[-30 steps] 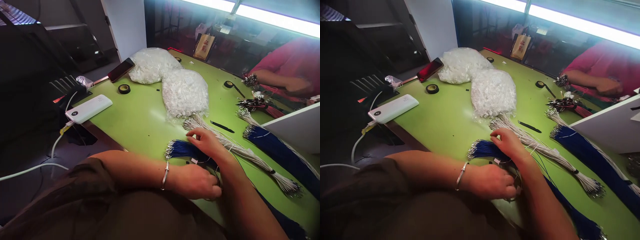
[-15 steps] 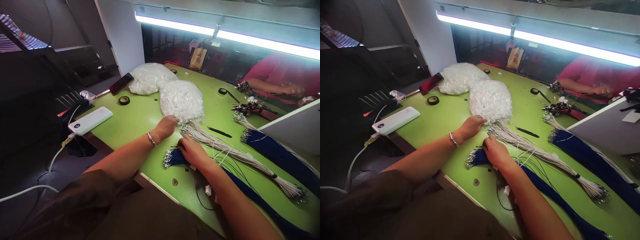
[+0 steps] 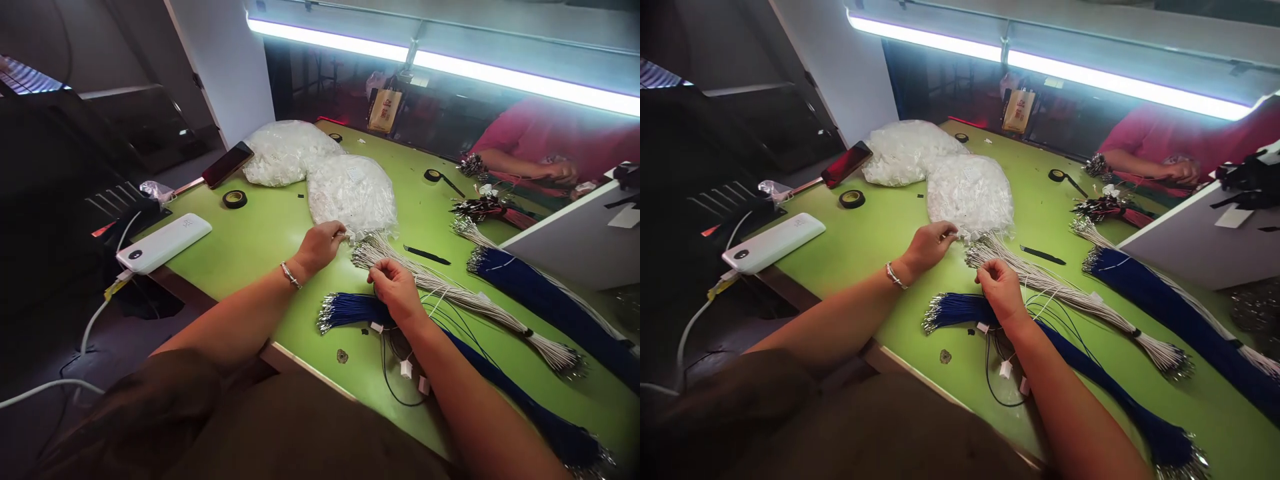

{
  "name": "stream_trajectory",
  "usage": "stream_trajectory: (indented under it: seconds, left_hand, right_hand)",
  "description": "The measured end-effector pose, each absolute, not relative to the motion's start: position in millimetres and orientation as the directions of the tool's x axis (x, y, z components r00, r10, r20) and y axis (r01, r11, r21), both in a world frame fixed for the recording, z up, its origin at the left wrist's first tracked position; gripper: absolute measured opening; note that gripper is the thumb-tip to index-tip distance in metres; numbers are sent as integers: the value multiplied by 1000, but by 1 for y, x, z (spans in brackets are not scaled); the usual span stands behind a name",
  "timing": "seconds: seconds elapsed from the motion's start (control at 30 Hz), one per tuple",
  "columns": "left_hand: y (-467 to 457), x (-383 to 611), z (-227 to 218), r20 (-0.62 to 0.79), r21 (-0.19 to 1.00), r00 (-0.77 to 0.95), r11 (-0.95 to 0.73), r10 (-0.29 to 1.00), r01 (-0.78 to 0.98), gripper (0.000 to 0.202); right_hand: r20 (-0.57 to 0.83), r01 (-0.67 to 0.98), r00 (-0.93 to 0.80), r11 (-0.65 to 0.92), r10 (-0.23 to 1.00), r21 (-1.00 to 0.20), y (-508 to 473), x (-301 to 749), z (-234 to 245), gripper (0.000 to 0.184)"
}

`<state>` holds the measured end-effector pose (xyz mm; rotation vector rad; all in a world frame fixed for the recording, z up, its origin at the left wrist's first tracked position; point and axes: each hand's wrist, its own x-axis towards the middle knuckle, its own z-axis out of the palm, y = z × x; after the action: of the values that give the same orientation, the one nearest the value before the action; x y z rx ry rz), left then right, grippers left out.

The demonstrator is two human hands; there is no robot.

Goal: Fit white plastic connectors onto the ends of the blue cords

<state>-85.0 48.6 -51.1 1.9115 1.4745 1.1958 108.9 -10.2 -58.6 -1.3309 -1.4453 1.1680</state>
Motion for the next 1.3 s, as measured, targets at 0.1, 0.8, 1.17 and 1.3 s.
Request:
stream_trajectory:
  seconds: [0.1,0.8,1.17,1.3]
  left_hand:
    - [38,-80,-44,153,983,13,-154,988,103,9]
    - [13,-52,-58,-290,769,371,445,882,-458,25]
    - [16,-52,-57,-31,968,265,95,964,-234,9]
    - [16,-51,-57,-38,975,308,102,951,-196,8]
  right_hand:
    - [-5,180,-27,0,1000,-984,-10,110,-55,25]
    - [330,601,-38,286,943,-747,-14,115,-56,19]
    - [364,714,-137,346,921,-609,-13,119,-57,16]
    - [349,698,-133,338,927,-632,-14,115,-57,16]
